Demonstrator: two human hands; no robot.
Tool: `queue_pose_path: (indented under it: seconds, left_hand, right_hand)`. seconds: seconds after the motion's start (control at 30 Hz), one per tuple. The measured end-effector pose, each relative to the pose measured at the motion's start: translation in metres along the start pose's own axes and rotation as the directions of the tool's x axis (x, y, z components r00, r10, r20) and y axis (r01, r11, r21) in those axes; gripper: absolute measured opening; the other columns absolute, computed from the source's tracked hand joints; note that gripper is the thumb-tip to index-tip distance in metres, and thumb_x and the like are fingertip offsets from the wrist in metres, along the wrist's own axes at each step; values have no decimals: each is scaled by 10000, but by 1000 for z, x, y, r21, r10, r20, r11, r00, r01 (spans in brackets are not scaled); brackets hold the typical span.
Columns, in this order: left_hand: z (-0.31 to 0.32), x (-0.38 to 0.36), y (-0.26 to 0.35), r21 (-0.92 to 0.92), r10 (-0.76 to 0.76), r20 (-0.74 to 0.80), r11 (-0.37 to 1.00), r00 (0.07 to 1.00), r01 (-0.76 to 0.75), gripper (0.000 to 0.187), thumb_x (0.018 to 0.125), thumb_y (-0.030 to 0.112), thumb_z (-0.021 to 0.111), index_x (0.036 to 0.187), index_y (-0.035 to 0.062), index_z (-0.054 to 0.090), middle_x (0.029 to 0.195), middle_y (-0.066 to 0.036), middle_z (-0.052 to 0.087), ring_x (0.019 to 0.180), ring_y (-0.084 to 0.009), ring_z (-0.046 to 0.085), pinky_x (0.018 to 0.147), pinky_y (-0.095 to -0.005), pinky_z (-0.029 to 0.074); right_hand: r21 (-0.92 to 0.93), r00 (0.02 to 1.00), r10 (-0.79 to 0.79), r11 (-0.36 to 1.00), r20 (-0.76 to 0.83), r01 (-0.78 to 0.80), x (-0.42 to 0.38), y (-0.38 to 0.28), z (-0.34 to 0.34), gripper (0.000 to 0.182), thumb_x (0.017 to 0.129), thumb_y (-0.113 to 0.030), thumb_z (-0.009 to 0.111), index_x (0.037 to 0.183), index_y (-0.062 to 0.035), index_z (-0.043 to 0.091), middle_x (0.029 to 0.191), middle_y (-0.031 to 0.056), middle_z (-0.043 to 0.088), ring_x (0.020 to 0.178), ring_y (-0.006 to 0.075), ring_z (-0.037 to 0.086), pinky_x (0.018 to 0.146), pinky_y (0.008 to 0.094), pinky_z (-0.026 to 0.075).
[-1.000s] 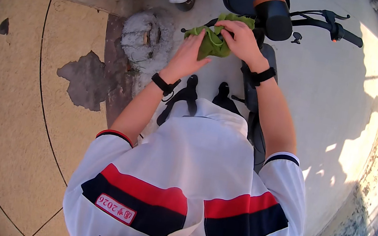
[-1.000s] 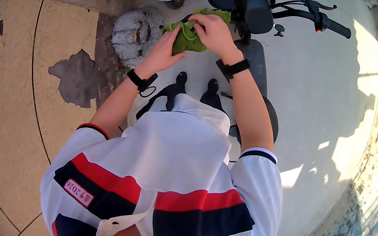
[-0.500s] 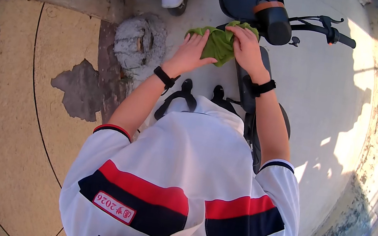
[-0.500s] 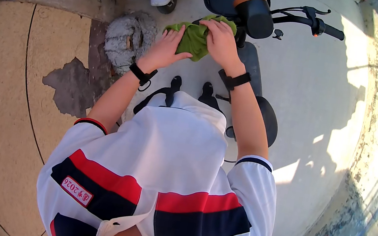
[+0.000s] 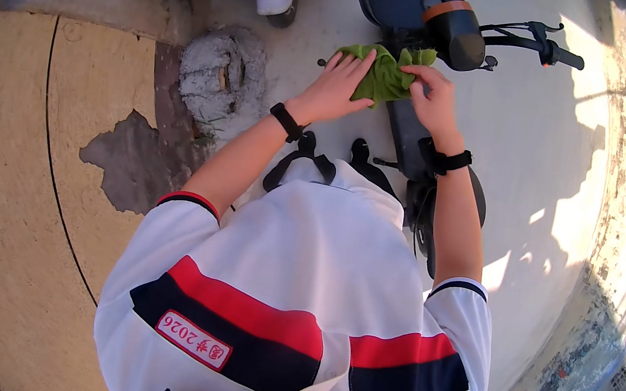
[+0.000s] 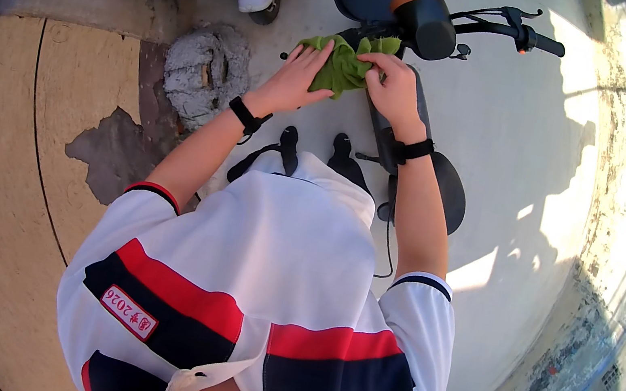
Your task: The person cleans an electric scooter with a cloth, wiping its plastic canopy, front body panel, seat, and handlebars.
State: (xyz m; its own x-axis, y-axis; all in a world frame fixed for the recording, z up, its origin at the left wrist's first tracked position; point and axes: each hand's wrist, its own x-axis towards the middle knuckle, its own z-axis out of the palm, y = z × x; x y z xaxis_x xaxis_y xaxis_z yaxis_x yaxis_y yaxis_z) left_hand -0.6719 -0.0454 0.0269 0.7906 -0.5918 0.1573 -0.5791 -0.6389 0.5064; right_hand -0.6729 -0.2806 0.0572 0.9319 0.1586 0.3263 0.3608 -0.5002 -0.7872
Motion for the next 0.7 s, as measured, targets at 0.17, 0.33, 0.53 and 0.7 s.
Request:
queue_pose_path:
  seconds: [0.17, 0.33, 0.53, 0.7]
  left_hand:
    - [-13, 25, -4, -72, 58, 100, 996, 993, -51, 1044, 761, 345, 763, 1540, -3, 162, 1382, -278, 445, 1287, -438, 423, 1132, -480, 300]
    - [-7, 32, -11, -99, 94, 83, 991, 992, -85, 1060, 763, 374, 775, 1541, -5, 162, 1383, -278, 440, 1271, -466, 420, 1122, -476, 311]
    - [-7, 19, -6, -89, 166, 74, 983, 983, -159, 872, 867, 262, 689, 1548, 50, 186, 1331, -228, 505, 1246, -414, 455, 1118, -474, 306]
    - [-19, -5, 5, -218, 217, 60, 955, 974, -199, 692, 905, 68, 597, 1524, 99, 289, 1268, -174, 549, 1185, -376, 501, 1050, -445, 392]
  right_hand:
    - [-25, 991, 75, 997, -107, -78, -18, -7, 2, 296, 832, 32, 564, 1082, -53, 699, 843, 129, 688, 672, 205, 640, 673, 289, 515]
    - [85, 936, 260, 965, -236, -247, -28, -2, 10, 235, 895, 15, 578, 1102, -42, 674, 833, 89, 697, 680, 135, 646, 667, 260, 520]
    - [177, 833, 274, 961, -481, -214, -18, -14, 11, 178, 900, 4, 582, 1052, -32, 667, 815, 85, 691, 710, 128, 657, 668, 266, 520]
    - [61, 909, 90, 996, -407, -72, -9, -17, 16, 193, 887, 12, 590, 1051, -44, 673, 859, 110, 680, 730, 185, 660, 683, 288, 517]
